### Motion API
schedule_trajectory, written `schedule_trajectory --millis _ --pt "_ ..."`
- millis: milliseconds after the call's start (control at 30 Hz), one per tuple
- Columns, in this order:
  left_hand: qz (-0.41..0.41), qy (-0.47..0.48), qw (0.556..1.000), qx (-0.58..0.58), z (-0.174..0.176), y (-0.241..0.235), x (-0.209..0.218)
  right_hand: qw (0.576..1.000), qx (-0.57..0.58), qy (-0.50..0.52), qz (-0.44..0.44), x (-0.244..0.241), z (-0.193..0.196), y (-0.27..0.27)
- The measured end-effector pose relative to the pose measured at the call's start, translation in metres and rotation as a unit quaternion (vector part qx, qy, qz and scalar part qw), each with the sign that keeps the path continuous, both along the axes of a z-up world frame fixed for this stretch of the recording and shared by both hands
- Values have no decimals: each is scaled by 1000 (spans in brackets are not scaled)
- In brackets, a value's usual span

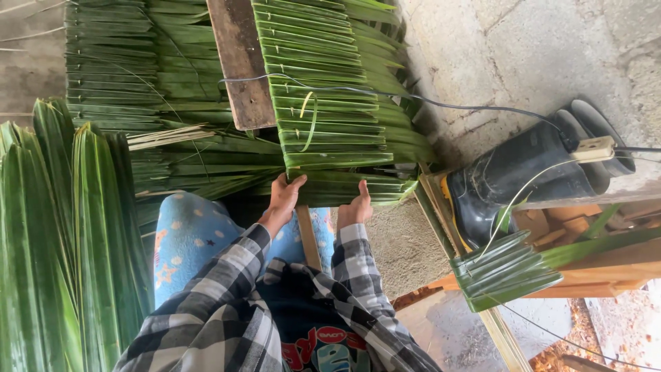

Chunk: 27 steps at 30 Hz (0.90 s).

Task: Weaving palm leaves over a wooden frame to create a thatched panel

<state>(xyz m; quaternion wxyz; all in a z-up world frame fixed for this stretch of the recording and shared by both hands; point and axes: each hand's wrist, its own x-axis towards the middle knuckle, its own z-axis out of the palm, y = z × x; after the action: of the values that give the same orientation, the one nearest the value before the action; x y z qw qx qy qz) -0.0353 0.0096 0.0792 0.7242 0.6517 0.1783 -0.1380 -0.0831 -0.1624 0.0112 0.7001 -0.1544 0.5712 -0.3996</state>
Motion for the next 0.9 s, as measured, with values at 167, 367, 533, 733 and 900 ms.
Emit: schedule_trajectory --millis 167,367,533,733,900 --pt "-47 31 997 62 -7 7 13 1000 -1 -16 13 1 62 27" --pt "-52 60 984 158 -75 -4 33 999 -5 -29 11 3 65 27" --pt "-21 32 989 146 -76 -10 30 1000 -11 -7 17 -1 85 35" --pt "47 32 997 44 -55 -7 19 1000 -8 -6 12 4 76 34" --pt "-64 218 971 74 39 15 10 1000 -5 9 3 4 105 46"
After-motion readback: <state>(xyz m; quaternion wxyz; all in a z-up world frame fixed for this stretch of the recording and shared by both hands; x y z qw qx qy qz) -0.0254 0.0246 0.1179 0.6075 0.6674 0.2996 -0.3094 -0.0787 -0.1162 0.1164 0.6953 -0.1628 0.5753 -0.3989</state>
